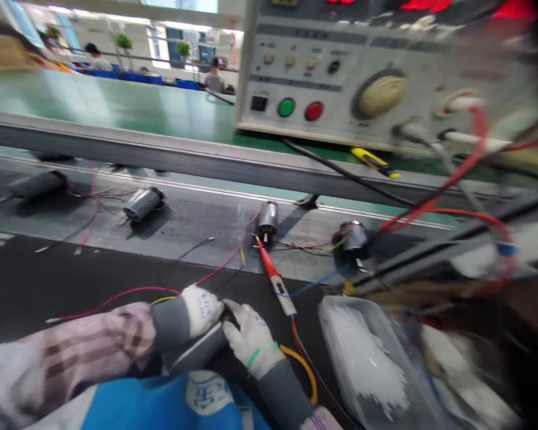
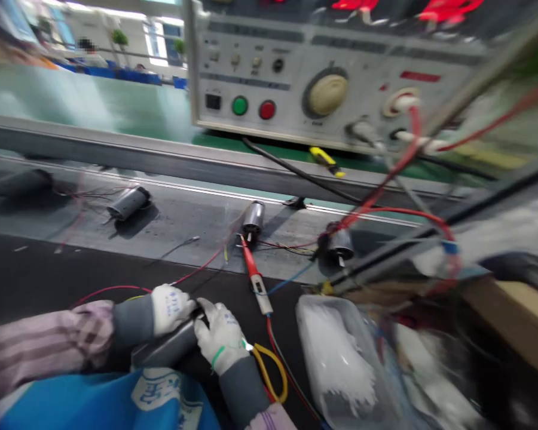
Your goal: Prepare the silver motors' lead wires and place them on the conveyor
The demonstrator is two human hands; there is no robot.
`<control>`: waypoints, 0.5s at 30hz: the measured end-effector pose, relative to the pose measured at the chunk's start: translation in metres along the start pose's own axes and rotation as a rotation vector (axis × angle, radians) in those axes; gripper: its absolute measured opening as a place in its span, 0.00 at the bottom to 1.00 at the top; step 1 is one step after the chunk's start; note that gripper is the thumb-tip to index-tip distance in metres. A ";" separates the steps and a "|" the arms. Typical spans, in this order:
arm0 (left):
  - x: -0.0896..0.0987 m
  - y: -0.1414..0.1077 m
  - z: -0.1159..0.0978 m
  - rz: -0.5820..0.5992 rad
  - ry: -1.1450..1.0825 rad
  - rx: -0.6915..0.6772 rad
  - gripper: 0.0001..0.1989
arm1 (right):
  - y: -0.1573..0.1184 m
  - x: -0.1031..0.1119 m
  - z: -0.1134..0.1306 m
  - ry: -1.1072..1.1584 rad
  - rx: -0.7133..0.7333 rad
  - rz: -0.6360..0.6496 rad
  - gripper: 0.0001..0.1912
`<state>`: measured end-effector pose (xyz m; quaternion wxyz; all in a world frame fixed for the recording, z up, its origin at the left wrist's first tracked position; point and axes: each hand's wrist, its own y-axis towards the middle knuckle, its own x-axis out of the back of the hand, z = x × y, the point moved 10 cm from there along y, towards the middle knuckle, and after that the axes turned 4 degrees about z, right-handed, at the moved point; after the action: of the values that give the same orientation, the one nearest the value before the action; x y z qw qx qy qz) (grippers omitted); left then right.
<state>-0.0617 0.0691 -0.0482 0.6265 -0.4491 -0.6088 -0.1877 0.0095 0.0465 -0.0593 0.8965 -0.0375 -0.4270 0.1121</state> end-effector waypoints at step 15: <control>-0.014 0.005 -0.010 0.121 -0.096 0.138 0.20 | -0.201 0.145 -0.211 -0.639 -1.032 0.110 0.22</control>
<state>-0.0545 0.0590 -0.0611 0.6363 -0.4492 -0.6213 -0.0854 0.2954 -0.1094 -0.0502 0.5831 -0.4538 -0.6713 -0.0576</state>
